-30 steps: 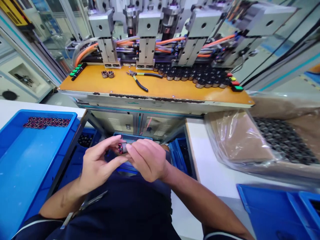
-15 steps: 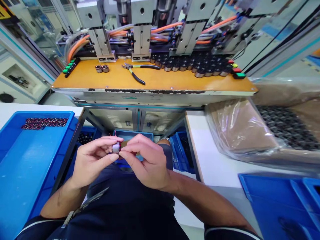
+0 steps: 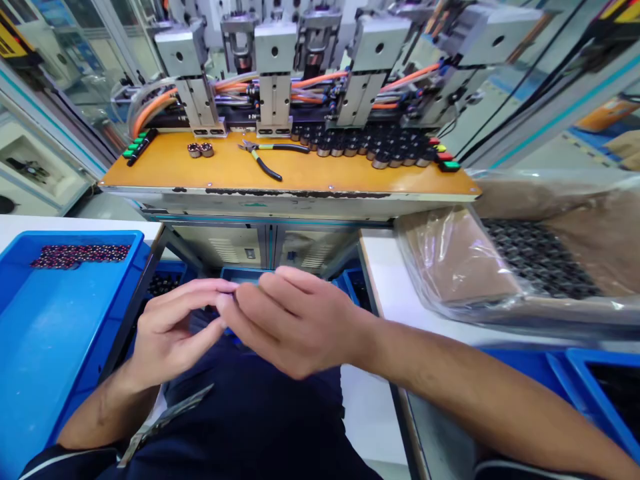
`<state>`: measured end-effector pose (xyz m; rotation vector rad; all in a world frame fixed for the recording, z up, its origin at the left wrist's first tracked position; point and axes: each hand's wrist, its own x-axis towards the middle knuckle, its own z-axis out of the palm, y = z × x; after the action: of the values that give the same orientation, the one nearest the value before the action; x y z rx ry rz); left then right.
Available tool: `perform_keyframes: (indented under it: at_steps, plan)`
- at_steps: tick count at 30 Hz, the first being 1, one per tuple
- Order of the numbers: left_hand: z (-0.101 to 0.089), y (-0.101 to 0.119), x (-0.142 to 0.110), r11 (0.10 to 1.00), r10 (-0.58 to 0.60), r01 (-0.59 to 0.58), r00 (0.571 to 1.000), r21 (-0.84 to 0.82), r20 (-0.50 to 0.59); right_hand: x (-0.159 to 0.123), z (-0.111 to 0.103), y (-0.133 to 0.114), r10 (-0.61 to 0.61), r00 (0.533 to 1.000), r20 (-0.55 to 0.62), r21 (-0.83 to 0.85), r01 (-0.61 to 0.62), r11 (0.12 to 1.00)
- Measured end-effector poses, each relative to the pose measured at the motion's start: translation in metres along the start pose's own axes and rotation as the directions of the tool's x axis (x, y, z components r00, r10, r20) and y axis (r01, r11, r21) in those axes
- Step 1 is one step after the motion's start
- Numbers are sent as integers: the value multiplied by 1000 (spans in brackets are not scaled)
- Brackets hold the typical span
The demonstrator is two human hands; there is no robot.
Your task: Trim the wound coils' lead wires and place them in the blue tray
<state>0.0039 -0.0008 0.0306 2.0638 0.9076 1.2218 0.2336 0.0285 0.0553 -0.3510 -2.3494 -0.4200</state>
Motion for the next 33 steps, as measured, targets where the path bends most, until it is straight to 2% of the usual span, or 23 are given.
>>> perform_keyframes:
  at_steps: [2,4,5,6,7,8,9,10,11,12,14,15,16,18,20,22,25,27,33]
  plan:
    - [0,2,-2,1000,0,0,1000,2,4,8,6,-2,26,996,87,6,-26,1000]
    - [-2,1,-6,1000,-8,8,1000,-8,-4,13,11,-7,180,960,215,151,-215,965]
    - [-3,1,-8,1000,-10,10,1000,-16,-7,14,11,-10,275,911,308,278,-363,889]
    - [-5,-1,-10,1000,-3,3,1000,-25,-7,17,10,-10,337,839,427,403,-510,760]
    - [-6,-2,-12,999,9,-10,1000,-32,-6,19,8,-9,337,760,556,501,-630,594]
    - [-8,-3,-14,999,23,-24,1000,-36,-9,22,7,-4,282,686,670,551,-715,430]
    - [-9,-4,-15,999,35,-36,999,-39,-13,26,6,3,218,632,744,561,-767,310]
    - [-10,-6,-16,998,42,-43,999,-39,-23,30,6,14,196,607,770,556,-789,261]
    - [-11,-7,-16,998,44,-45,998,-39,-37,34,9,28,250,603,758,537,-793,286]
    - [-11,-8,-17,998,38,-40,998,-40,-54,38,14,45,372,610,700,493,-789,365]
    - [-11,-9,-16,999,16,-20,996,-44,-90,46,32,84,672,624,399,267,-780,566]
    - [-11,-9,-15,999,5,-9,994,-44,-105,49,43,104,744,612,271,116,-787,605]
    - [-11,-9,-15,999,-5,0,993,-45,-120,51,55,123,758,614,221,1,-777,629]
    - [-12,-9,-15,999,-15,9,989,-41,-147,53,78,154,757,603,252,-183,-738,649]
    - [-14,-9,-15,1000,-15,10,984,-29,-175,54,96,173,753,573,323,-272,-706,653]
    - [-16,-10,-18,1000,-8,6,977,-12,-212,53,106,180,758,541,364,-302,-701,646]
    - [-19,-14,-22,1000,-7,10,966,7,-260,47,105,173,756,523,394,-318,-693,646]
    - [-20,-16,-23,1000,-19,22,960,7,-280,38,97,164,727,542,421,-324,-659,679]
    - [-17,-21,-20,995,-95,82,946,-56,-309,0,56,140,619,651,439,-340,-517,785]
